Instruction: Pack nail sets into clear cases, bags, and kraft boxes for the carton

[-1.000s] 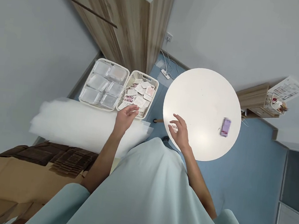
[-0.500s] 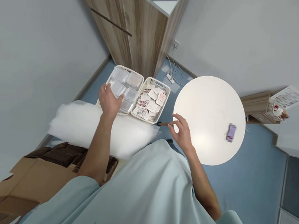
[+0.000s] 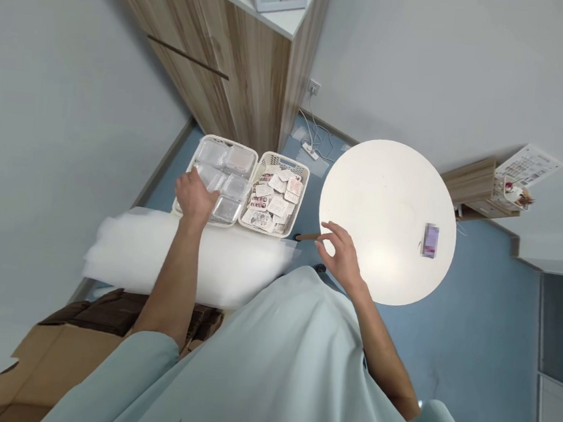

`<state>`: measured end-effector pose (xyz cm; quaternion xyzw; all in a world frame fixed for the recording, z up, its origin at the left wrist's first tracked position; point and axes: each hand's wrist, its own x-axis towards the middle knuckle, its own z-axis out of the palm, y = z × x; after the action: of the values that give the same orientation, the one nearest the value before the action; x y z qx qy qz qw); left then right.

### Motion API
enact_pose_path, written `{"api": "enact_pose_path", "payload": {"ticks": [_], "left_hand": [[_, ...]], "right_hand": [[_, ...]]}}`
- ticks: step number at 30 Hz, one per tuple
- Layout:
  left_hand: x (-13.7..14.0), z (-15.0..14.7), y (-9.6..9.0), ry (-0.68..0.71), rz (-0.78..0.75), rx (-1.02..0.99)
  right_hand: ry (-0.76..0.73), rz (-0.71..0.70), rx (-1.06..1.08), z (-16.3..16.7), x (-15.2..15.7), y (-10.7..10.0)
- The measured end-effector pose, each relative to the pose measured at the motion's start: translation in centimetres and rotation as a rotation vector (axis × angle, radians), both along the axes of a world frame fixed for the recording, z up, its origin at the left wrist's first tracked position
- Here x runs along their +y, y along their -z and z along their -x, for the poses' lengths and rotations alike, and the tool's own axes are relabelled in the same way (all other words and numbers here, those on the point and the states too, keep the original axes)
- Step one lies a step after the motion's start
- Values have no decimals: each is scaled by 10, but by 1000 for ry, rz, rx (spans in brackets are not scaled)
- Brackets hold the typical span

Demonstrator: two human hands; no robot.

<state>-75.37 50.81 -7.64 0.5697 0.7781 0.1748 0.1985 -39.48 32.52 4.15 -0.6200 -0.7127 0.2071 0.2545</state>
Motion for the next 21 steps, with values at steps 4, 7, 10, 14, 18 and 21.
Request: {"api": "enact_pose_path", "payload": {"ticks": [4,7,10,14,18,21], "left_hand": [[-2,-4,-12,-30,-8,-34],[-10,-17,-28,3,-58,-81],[-25,-46,-46,85,-74,-200],[-60,-110,-67,153,-36,-587],[-110,-181,-88,290,77,-957],[-143,-226,-103,384,174,-1083]], "right_hand": [[-1,1,10,-5,-3,-1],[11,-1,33,-10,-6,-2],[26,-12,88,-17,-9,-6],[64,-5,225,-33,-14,-13],[129,106,450,-62,-20,-16],[128,216,630,-88,-26,-12]]}}
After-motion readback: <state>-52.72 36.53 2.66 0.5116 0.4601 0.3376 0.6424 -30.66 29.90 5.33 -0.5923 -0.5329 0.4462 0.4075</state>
